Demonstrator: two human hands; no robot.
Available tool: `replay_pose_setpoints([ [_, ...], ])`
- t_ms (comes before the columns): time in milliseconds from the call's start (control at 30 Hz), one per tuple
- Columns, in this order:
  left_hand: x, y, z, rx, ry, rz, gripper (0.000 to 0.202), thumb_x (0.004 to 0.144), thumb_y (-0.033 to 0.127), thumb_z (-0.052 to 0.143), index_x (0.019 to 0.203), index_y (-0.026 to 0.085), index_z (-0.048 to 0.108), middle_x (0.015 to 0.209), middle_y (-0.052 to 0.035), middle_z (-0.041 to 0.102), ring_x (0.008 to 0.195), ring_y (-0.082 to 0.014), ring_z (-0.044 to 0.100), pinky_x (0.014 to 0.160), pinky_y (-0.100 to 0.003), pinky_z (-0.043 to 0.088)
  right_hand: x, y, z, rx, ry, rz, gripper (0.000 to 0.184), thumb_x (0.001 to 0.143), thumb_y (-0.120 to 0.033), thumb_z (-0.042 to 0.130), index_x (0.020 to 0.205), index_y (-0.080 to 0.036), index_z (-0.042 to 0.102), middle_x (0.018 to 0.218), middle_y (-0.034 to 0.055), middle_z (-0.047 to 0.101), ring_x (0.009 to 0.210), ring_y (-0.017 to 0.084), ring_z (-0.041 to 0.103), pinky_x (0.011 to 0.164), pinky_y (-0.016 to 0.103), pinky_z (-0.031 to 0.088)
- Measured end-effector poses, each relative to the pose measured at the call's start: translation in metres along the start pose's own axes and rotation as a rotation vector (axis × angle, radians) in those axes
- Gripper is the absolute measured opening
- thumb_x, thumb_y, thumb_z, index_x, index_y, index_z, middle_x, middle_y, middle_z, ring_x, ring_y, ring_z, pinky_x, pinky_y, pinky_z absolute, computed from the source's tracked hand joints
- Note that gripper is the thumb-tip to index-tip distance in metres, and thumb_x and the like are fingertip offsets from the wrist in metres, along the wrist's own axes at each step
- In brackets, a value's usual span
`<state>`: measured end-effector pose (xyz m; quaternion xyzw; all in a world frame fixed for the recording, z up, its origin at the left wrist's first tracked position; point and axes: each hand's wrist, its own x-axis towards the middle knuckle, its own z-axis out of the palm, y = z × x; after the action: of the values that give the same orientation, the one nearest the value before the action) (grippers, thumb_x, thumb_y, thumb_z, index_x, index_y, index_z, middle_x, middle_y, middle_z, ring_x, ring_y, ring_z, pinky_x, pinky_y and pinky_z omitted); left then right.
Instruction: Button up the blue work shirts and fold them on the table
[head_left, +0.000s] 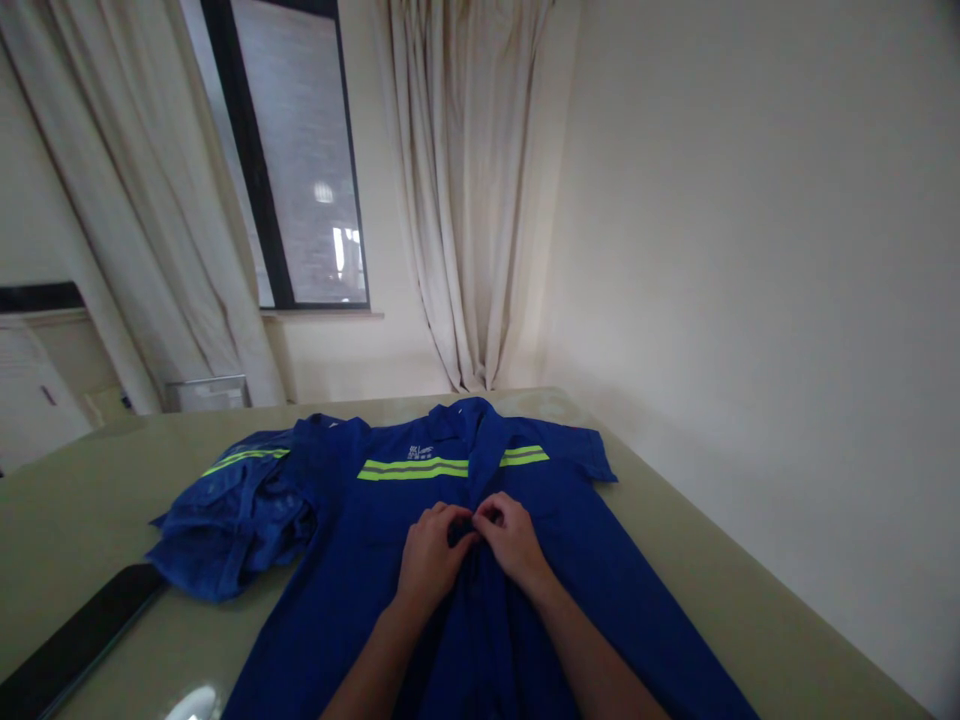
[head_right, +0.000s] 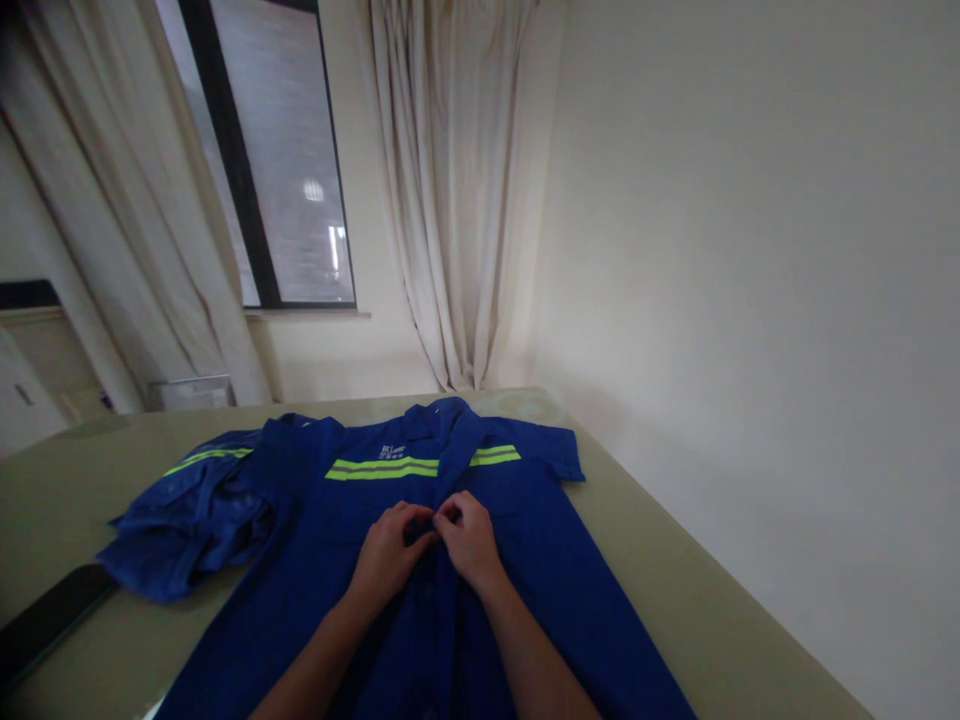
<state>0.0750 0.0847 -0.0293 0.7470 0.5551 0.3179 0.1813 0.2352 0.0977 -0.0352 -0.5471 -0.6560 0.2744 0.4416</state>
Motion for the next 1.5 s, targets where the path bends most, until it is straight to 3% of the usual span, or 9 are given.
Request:
replay_pose_setpoints([
  [333,0.004,0.009,0.001,0.045,-0.003,-0.17,0.017,0.085,0.021,0.064,0.1,0.026,0.072,0.101,-0.0022,0.075,0.1,-0.025,0.064,0.082,-0.033,0.042,0.005,0.0,-0.002,0.085,-0.069,0.133,0.01,0.079,-0.024,0.067,0.076,-0.017,0.073,0.069,0.0008,0.068,0.065,0.016,0.06,0.061,0.025,0.041],
  [500,0.003,0.006,-0.001,-0.007,0.031,-0.075,0.015,0.085,0.017,0.064,0.094,0.025,0.073,0.096,-0.0013,0.075,0.097,-0.0228,0.063,0.084,-0.034,0.042,0.007,-0.002,-0.006,0.102,-0.081,0.178,0.012,0.078,-0.025,0.068,0.071,-0.018,0.075,0.067,0.0015,0.072,0.068,0.018,0.064,0.062,0.026,0.043],
  [667,0.002,0.003,0.002,-0.009,0.068,0.026,0.006,0.088,0.021,0.064,0.086,0.022,0.069,0.091,-0.002,0.071,0.089,-0.0215,0.062,0.079,-0.031,0.043,0.0,-0.006,-0.006,0.032,-0.008,0.075,0.019,0.085,-0.03,0.064,0.076,-0.018,0.076,0.074,0.0037,0.075,0.073,0.02,0.068,0.067,0.026,0.044],
  [867,0.004,-0.002,0.007,0.164,0.164,-0.048,0.041,0.105,0.035,0.038,0.078,0.021,0.065,0.081,-0.006,0.07,0.082,-0.0232,0.066,0.076,-0.034,0.045,-0.003,-0.005,0.0,-0.204,0.095,-0.026,0.04,0.101,-0.031,0.046,0.076,-0.018,0.074,0.077,0.0062,0.073,0.076,0.019,0.067,0.073,0.026,0.042],
  [1067,0.0,0.005,0.012,0.221,0.121,0.045,0.032,0.103,0.027,0.04,0.115,0.022,0.069,0.12,-0.0075,0.073,0.116,-0.0239,0.064,0.103,-0.041,0.044,-0.003,-0.011,0.004,-0.391,0.064,0.074,0.041,0.106,-0.032,0.041,0.083,-0.02,0.073,0.09,0.0073,0.076,0.089,0.018,0.07,0.077,0.023,0.043],
  [1233,-0.01,0.014,0.02,0.283,0.033,0.085,0.043,0.099,0.03,0.046,0.137,0.017,0.059,0.147,-0.0129,0.059,0.138,-0.0293,0.051,0.117,-0.051,0.035,0.007,-0.023,0.004,-0.457,0.06,0.202,0.045,0.103,-0.048,0.044,0.085,-0.019,0.073,0.092,0.0129,0.077,0.089,0.023,0.073,0.073,0.028,0.045],
  [1300,-0.022,0.016,0.022,0.33,-0.003,0.087,0.047,0.099,0.028,0.041,0.143,0.015,0.055,0.151,-0.0137,0.054,0.143,-0.0291,0.047,0.119,-0.052,0.033,0.015,-0.027,0.004,-0.485,0.062,0.241,0.039,0.095,-0.052,0.057,0.089,-0.017,0.073,0.094,0.016,0.076,0.09,0.027,0.073,0.073,0.031,0.046],
  [1367,-0.039,0.019,0.021,0.367,-0.019,0.098,0.048,0.099,0.024,0.038,0.143,0.014,0.055,0.151,-0.0133,0.054,0.142,-0.0285,0.048,0.119,-0.051,0.034,0.021,-0.028,0.005,-0.498,0.061,0.243,0.029,0.087,-0.046,0.069,0.091,-0.017,0.072,0.096,0.0161,0.075,0.092,0.028,0.072,0.073,0.031,0.047],
  [1500,-0.064,0.028,0.006,0.404,-0.027,0.137,0.042,0.098,0.023,0.038,0.131,0.019,0.064,0.14,-0.011,0.065,0.128,-0.0276,0.059,0.109,-0.047,0.043,0.015,-0.018,0.01,-0.47,0.063,0.186,0.011,0.09,-0.028,0.061,0.089,-0.02,0.068,0.092,0.0093,0.074,0.088,0.024,0.07,0.073,0.029,0.044],
])
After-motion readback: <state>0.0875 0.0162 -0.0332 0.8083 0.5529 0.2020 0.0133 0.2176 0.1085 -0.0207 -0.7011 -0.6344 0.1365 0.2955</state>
